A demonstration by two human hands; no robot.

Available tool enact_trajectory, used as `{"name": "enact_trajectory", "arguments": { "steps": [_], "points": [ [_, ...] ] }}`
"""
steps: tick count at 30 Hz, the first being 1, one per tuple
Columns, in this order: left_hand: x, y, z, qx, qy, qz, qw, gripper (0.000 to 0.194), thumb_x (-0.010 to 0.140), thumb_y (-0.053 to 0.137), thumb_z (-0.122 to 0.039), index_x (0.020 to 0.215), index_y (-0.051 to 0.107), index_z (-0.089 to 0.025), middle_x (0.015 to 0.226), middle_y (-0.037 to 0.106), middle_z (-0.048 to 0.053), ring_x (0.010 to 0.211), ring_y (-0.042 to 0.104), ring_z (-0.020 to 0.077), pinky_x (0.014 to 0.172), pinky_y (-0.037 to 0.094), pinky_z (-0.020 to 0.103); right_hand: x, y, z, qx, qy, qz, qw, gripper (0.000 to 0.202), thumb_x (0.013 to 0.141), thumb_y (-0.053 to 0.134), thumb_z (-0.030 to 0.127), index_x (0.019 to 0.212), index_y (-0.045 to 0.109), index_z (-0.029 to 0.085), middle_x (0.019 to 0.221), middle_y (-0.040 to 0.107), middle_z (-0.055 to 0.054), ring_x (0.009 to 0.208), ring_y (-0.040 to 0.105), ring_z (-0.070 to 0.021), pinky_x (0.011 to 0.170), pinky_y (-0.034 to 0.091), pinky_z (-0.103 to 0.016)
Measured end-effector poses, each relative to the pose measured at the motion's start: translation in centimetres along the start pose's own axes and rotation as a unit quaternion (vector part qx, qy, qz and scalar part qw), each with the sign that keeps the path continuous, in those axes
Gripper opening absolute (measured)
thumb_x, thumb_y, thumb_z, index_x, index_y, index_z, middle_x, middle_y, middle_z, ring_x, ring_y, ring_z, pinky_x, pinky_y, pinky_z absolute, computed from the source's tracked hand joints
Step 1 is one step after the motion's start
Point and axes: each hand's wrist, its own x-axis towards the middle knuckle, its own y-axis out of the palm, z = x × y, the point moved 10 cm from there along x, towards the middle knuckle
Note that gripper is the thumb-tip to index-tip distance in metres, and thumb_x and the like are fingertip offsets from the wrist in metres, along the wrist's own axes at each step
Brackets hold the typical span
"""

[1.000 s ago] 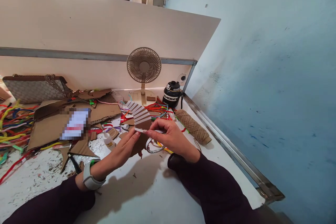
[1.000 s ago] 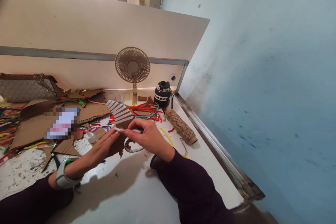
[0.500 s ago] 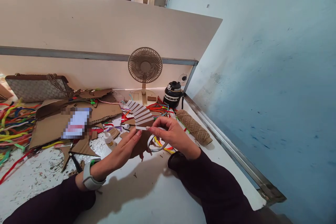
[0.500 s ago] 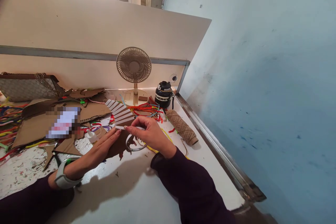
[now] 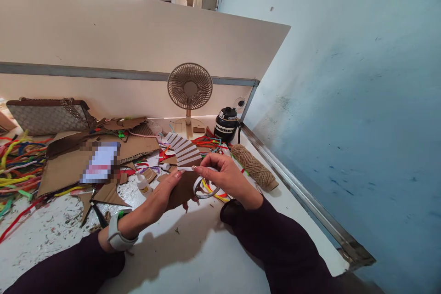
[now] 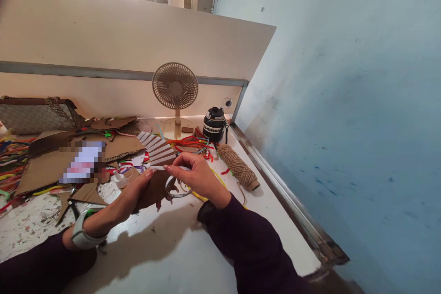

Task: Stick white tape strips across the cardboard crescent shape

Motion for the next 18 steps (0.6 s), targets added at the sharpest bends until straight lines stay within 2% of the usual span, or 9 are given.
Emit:
{"name": "enact_trajectory", "arguments": {
  "steps": [4,7,11,14,18],
  "points": [
    [0.4,-0.2,1.3,-0.008,-0.018,0.003,1.0,0.056,0.093,0.034,-0.058,0.114,0.059,-0.012,0.091,0.072,0.014,0.072,0.067,0.023,0.058,0.053,0.031,0.0,-0.1,-0.1,-0.005,0.003,-0.004,1.0,0.033,0.077,0.071,0.045,0.07,0.058,0.016,0.057,0.055,0.004,0.049,0.044,-0.0073,0.046,0.032,-0.021],
    [0.4,-0.2,1.5,-0.004,-0.02,0.006,1.0,0.057,0.093,0.033,-0.059,0.113,0.06,-0.012,0.092,0.072,0.014,0.072,0.067,0.0233,0.059,0.053,0.032,0.0,-0.2,-0.2,-0.012,0.004,-0.007,1.0,0.033,0.077,0.071,0.046,0.07,0.058,0.016,0.057,0.055,0.004,0.048,0.043,-0.0067,0.045,0.032,-0.02],
    [0.2,-0.1,0.9,0.007,-0.028,-0.001,1.0,0.057,0.093,0.032,-0.059,0.107,0.063,-0.013,0.091,0.073,0.013,0.071,0.066,0.022,0.059,0.052,0.031,0.0,-0.1,-0.2,-0.014,0.004,-0.007,1.0,0.033,0.078,0.07,0.046,0.071,0.058,0.016,0.057,0.055,0.003,0.048,0.043,-0.0068,0.043,0.031,-0.02],
    [-0.2,0.1,0.3,0.02,-0.041,-0.013,0.999,0.056,0.094,0.031,-0.058,0.103,0.064,-0.014,0.082,0.074,0.011,0.062,0.064,0.0187,0.06,0.051,0.03,0.0,-0.2,-0.2,-0.018,0.002,-0.01,1.0,0.032,0.078,0.07,0.045,0.071,0.058,0.016,0.058,0.055,0.003,0.05,0.044,-0.0075,0.044,0.032,-0.02],
    [-0.4,0.1,-0.3,0.03,-0.044,-0.026,0.998,0.056,0.095,0.031,-0.057,0.106,0.061,-0.012,0.079,0.074,0.011,0.058,0.062,0.0177,0.06,0.051,0.03,0.1,-0.3,-0.3,-0.032,0.0,-0.012,0.999,0.032,0.078,0.07,0.046,0.071,0.058,0.017,0.058,0.055,0.002,0.05,0.044,-0.0079,0.045,0.033,-0.021]
  ]
}}
